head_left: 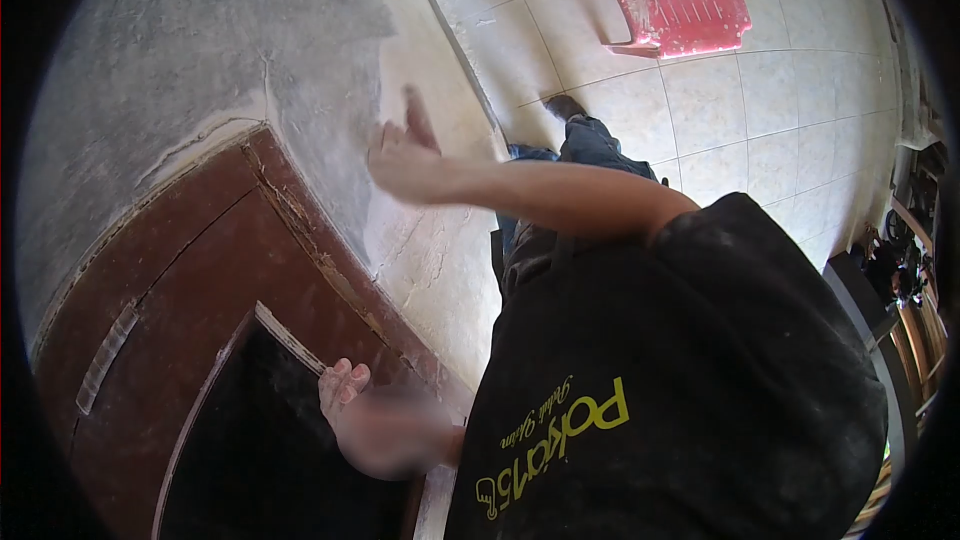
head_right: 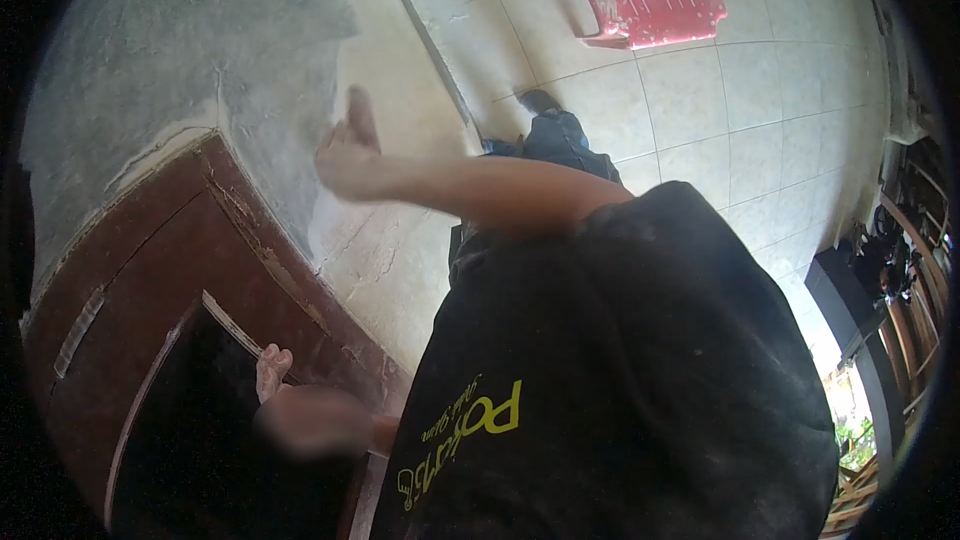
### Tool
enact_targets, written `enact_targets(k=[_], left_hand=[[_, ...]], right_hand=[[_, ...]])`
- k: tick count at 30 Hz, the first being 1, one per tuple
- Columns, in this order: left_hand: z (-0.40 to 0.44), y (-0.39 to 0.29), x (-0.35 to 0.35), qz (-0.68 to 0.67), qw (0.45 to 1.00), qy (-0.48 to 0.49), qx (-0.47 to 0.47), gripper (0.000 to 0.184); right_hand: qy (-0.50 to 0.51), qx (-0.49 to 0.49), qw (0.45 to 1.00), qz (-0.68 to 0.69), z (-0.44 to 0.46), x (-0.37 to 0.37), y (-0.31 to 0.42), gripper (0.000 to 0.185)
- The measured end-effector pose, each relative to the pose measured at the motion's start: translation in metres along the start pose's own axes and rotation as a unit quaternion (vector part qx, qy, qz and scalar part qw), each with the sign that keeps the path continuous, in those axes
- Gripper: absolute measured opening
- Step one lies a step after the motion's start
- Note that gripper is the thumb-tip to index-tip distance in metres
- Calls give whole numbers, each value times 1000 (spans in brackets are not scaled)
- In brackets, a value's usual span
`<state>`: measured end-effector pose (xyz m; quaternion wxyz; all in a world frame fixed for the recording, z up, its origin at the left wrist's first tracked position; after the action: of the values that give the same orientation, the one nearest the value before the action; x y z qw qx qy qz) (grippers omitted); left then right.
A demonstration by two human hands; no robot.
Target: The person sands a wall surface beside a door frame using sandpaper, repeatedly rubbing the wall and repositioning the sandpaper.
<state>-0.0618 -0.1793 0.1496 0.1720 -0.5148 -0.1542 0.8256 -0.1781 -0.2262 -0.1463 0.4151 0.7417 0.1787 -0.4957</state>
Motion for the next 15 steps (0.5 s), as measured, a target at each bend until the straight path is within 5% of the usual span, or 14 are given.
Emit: enact_targets(k=[2, 3, 5, 7, 10, 13, 15], left_hand=[[-1, -2, -2, 4, 1000, -4, 2, 26], [0, 0, 0, 3, 1000, -6, 4, 26], [0, 1, 0, -4, 1000, -6, 7, 26], [0, 1, 1, -10, 1000, -8, 5, 27], [1, 0, -1, -10, 1000, -6, 8, 27], [-1, 2, -2, -7, 1000, -1, 8, 28], [1, 1, -1, -16, 1000, -5, 7, 28]], right_hand=[[-26, 120, 986, 110, 7, 7, -30, 57], [87, 32, 982, 162, 4, -6, -17, 56], [1, 14, 999, 48, -11, -20, 0, 53], [42, -9, 995, 93, 4, 2, 2, 51], [52, 92, 980, 167, 6, -4, -33, 53], [36, -6, 997, 72, -15, -36, -1, 53], [24, 13, 994, 109, -3, -9, -7, 56]])
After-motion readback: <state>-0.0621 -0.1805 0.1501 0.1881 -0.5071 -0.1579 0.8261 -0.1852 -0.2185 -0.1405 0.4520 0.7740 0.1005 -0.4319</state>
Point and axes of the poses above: each hand's wrist, its own z-axis towards the middle knuckle, its own x-axis out of the palm, y = z × x, the point moved 10 cm from there along z, towards the middle knuckle, and after that the axes turned 15 degrees about -z, right-handed, at the moved point
